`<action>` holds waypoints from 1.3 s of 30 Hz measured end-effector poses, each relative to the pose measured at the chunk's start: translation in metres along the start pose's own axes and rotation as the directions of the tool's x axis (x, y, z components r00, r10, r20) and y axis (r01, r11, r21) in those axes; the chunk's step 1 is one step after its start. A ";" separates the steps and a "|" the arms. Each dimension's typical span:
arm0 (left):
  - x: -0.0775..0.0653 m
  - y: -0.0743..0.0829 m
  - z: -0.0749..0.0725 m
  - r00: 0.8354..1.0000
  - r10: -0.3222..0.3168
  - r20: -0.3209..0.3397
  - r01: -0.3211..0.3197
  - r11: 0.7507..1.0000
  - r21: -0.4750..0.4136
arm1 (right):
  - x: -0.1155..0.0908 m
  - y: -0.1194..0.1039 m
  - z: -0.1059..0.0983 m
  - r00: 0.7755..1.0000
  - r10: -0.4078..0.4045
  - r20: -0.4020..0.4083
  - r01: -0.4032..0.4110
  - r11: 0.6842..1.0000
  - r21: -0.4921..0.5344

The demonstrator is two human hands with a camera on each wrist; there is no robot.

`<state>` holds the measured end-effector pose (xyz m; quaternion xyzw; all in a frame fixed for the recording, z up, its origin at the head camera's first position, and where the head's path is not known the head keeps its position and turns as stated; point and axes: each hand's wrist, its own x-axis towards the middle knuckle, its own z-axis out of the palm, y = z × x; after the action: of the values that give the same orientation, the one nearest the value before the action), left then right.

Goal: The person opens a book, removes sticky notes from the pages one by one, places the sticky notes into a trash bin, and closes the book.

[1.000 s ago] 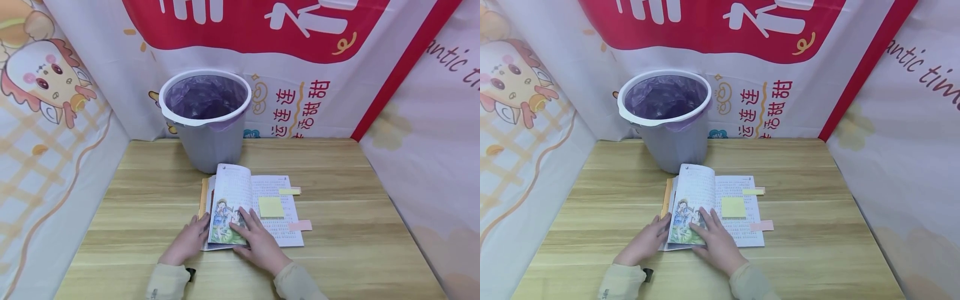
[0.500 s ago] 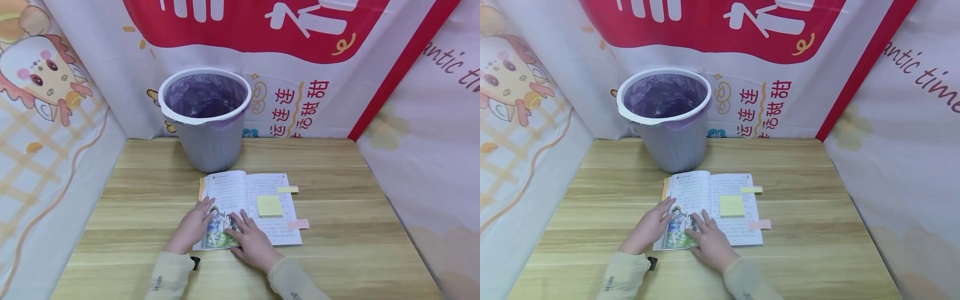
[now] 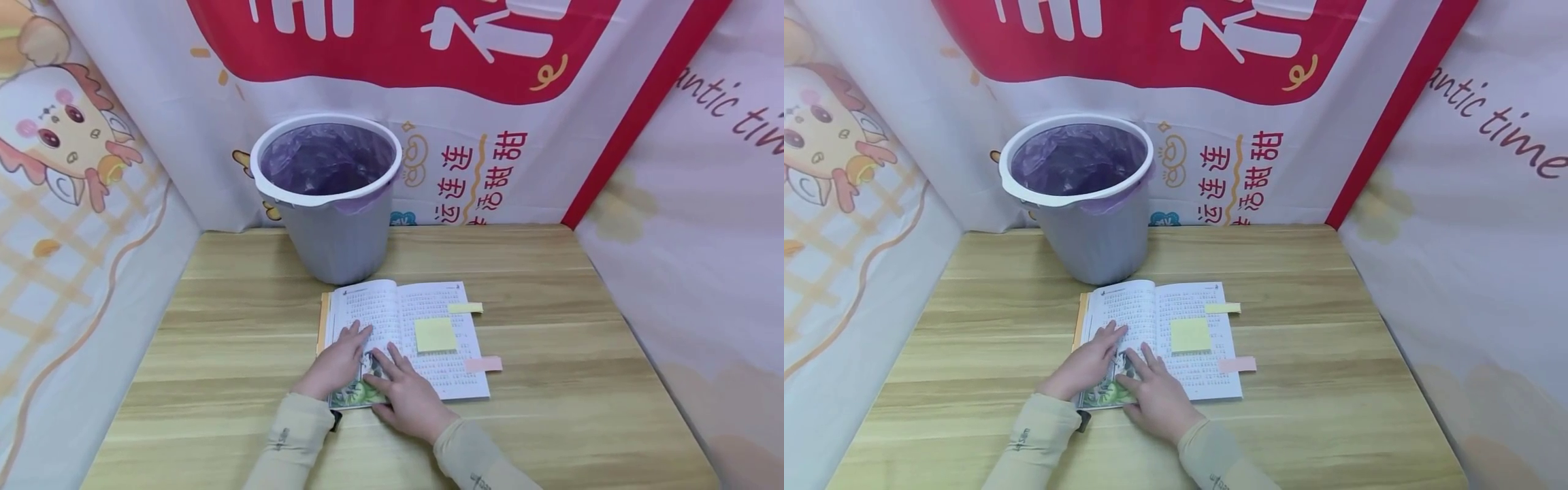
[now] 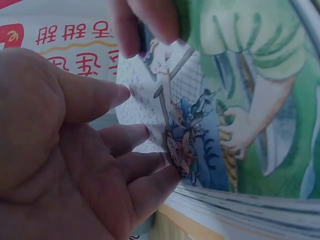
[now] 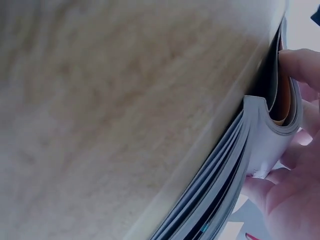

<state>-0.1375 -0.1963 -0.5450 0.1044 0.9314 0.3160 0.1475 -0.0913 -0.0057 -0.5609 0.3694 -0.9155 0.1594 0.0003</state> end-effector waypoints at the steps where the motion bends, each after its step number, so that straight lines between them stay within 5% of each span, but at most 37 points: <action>1: 0.000 0.001 0.001 1.000 -0.002 0.005 0.002 1.000 0.004 | 0.000 0.000 -0.001 1.000 0.000 0.007 0.000 1.000 0.008; 11: 0.001 0.012 0.003 1.000 -0.014 0.025 0.014 1.000 -0.020 | -0.014 0.013 -0.044 0.991 0.005 0.134 -0.027 0.987 0.161; 20: 0.000 0.020 0.010 0.998 -0.041 0.038 0.040 0.999 0.009 | -0.030 0.048 -0.083 0.990 0.140 -0.031 -0.137 0.986 0.091; 29: -0.003 0.030 0.015 0.999 -0.037 0.000 0.037 0.998 0.043 | -0.035 0.084 -0.107 0.972 0.211 -0.104 -0.205 0.977 0.065; 39: -0.013 0.062 0.028 0.992 0.114 -0.059 -0.098 0.971 0.218 | -0.034 0.107 -0.123 0.953 0.276 -0.123 -0.265 0.959 0.097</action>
<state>-0.1094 -0.1363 -0.5253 0.1578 0.9579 0.2245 0.0849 -0.1537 0.1256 -0.4789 0.2284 -0.9483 0.2189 0.0256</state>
